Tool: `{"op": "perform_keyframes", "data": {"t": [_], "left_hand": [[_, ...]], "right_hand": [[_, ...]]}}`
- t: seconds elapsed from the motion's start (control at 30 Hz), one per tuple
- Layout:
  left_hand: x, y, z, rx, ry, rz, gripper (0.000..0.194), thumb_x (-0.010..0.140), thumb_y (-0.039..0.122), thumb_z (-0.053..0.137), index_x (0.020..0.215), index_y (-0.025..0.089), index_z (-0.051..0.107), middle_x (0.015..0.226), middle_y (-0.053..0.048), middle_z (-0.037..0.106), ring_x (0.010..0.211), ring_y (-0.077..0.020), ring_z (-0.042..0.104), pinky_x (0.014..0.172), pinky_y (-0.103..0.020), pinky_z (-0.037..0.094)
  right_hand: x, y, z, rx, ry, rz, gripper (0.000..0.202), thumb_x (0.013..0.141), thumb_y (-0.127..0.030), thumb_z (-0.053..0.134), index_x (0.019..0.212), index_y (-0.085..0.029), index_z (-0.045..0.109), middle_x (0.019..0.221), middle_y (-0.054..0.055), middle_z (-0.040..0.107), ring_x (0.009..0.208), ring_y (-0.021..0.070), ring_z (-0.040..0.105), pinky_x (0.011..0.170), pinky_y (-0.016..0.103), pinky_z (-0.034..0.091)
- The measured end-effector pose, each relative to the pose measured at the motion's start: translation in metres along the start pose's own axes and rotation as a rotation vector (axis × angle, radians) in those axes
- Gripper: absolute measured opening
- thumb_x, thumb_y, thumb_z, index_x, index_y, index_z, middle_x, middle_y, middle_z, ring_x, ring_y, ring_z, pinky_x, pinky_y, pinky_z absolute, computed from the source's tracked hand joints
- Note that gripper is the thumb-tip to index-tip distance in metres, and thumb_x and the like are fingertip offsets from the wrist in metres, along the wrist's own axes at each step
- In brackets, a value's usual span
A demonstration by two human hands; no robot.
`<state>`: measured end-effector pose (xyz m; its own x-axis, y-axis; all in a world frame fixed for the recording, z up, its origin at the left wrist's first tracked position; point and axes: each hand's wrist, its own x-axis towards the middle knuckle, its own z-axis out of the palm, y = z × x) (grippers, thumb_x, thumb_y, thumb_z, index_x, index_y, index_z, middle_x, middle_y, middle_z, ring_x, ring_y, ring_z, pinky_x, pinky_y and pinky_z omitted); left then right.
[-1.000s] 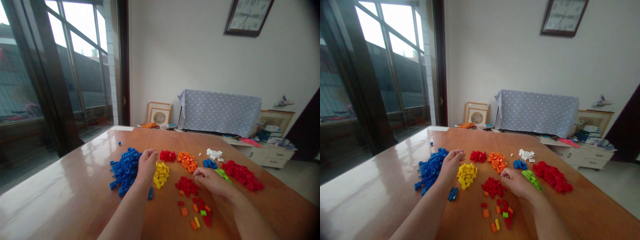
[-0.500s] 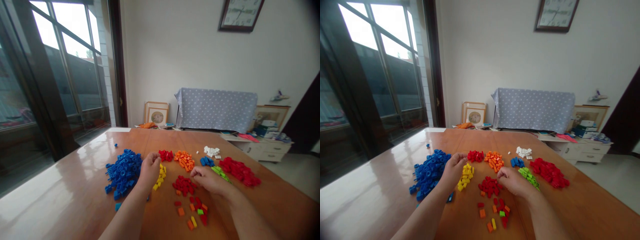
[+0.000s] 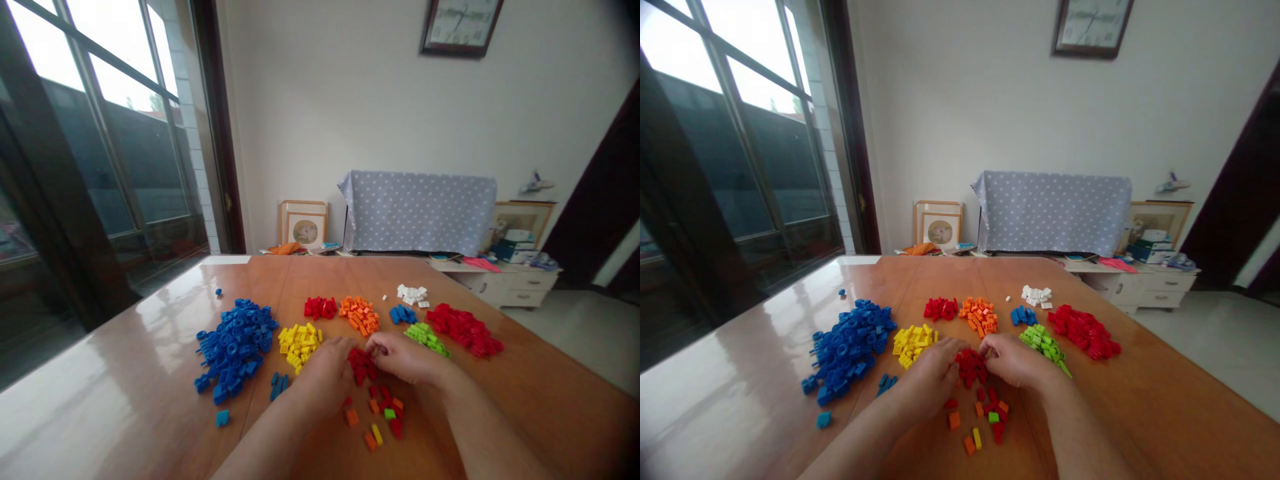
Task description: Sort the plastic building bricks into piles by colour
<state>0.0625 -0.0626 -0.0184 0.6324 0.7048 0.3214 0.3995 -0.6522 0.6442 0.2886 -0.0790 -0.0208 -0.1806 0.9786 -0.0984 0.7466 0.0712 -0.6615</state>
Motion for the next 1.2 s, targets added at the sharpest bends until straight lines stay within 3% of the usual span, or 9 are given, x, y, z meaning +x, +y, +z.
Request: {"op": "perform_keyframes", "data": {"t": [0.13, 0.37, 0.53, 0.73, 1.2], "left_hand": [[0.001, 0.003, -0.005, 0.004, -0.063, 0.001, 0.034, 0.076, 0.006, 0.045, 0.096, 0.022, 0.067, 0.101, -0.007, 0.068, 0.094, -0.0220, 0.062, 0.083, -0.028, 0.045], [-0.001, 0.008, -0.006, -0.089, -0.102, 0.031, 0.043, 0.075, 0.006, 0.045, 0.107, 0.023, 0.067, 0.101, -0.005, 0.070, 0.092, -0.0207, 0.063, 0.081, -0.027, 0.047], [-0.002, 0.004, -0.002, -0.156, -0.021, 0.010, 0.045, 0.077, 0.006, 0.043, 0.110, 0.024, 0.068, 0.105, -0.006, 0.070, 0.097, -0.0213, 0.063, 0.086, -0.030, 0.047], [0.004, -0.012, -0.001, -0.270, 0.127, -0.115, 0.036, 0.079, 0.010, 0.044, 0.105, 0.021, 0.067, 0.105, -0.009, 0.070, 0.099, -0.0231, 0.064, 0.087, -0.034, 0.048], [0.000, -0.012, 0.004, -0.303, 0.100, -0.121, 0.027, 0.082, 0.015, 0.049, 0.100, 0.022, 0.068, 0.088, -0.007, 0.070, 0.079, -0.0205, 0.062, 0.071, -0.028, 0.047]], "right_hand": [[-0.002, 0.004, -0.003, 0.061, -0.038, 0.033, 0.026, 0.075, -0.014, 0.057, 0.096, -0.019, 0.070, 0.073, -0.002, 0.064, 0.064, 0.0113, 0.053, 0.052, 0.019, 0.033], [-0.004, 0.005, -0.006, 0.184, -0.086, 0.070, 0.021, 0.077, -0.016, 0.058, 0.097, -0.019, 0.065, 0.070, -0.003, 0.061, 0.061, 0.0110, 0.055, 0.051, 0.018, 0.037], [-0.009, 0.001, -0.011, 0.184, -0.048, 0.084, 0.011, 0.078, -0.020, 0.059, 0.090, -0.019, 0.060, 0.069, -0.003, 0.059, 0.059, 0.0115, 0.056, 0.050, 0.018, 0.037], [-0.010, 0.003, -0.013, 0.102, -0.025, 0.120, 0.010, 0.077, -0.020, 0.059, 0.087, -0.020, 0.060, 0.069, -0.003, 0.060, 0.059, 0.0109, 0.055, 0.052, 0.018, 0.037], [-0.010, 0.007, -0.011, 0.111, -0.052, 0.104, 0.013, 0.076, -0.020, 0.058, 0.089, -0.021, 0.060, 0.069, -0.003, 0.061, 0.057, 0.0115, 0.056, 0.050, 0.019, 0.036]]}}
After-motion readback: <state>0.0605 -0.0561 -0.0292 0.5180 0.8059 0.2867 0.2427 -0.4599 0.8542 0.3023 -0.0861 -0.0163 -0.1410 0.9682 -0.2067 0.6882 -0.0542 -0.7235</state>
